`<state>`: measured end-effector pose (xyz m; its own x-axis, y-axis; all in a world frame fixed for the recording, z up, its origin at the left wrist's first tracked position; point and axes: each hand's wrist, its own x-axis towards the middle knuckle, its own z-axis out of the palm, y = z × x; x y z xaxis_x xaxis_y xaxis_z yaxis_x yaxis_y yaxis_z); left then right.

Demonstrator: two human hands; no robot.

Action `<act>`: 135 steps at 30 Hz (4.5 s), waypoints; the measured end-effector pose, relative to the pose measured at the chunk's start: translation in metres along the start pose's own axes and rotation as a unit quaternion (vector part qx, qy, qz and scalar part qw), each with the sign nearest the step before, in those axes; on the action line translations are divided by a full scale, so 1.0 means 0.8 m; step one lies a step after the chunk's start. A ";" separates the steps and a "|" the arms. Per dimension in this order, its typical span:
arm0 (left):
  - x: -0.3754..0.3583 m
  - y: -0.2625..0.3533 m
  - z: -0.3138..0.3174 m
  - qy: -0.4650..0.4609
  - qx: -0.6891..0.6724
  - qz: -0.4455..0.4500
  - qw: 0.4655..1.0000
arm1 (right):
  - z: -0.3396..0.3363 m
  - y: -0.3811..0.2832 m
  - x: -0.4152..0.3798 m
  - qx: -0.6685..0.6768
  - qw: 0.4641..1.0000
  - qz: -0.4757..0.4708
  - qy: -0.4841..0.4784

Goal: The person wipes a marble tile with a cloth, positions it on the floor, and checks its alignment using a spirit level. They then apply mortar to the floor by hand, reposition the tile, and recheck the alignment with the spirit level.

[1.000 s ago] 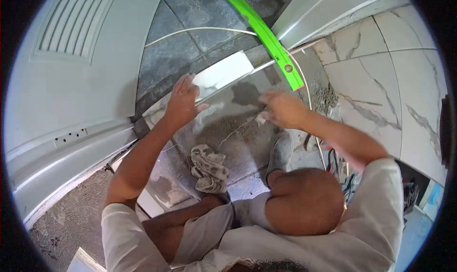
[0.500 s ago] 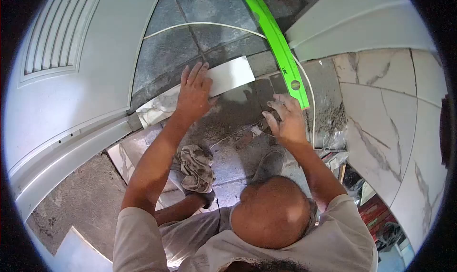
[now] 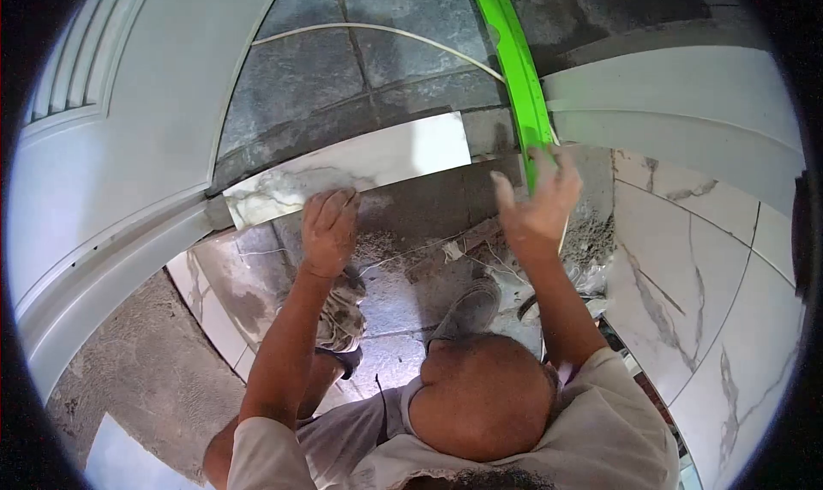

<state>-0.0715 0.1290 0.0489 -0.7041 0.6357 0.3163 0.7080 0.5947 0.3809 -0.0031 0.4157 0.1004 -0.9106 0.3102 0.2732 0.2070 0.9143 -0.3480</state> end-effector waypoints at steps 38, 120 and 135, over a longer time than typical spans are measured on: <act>0.006 -0.025 -0.001 0.031 -0.022 0.052 0.998 | 0.044 -0.101 -0.165 0.600 0.672 0.245 -0.359; -0.035 -0.060 -0.024 0.058 0.006 -0.008 0.998 | 0.067 -0.045 -0.136 0.561 0.762 0.151 -0.287; -0.038 -0.063 -0.020 0.073 0.016 -0.002 0.997 | 0.047 -0.034 -0.017 0.174 0.969 -0.156 -0.085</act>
<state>-0.0869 0.0720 0.0341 -0.7051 0.5569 0.4390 0.7056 0.6129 0.3557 -0.0098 0.3766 0.0725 -0.9614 -0.0408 0.2721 -0.1932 0.8041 -0.5622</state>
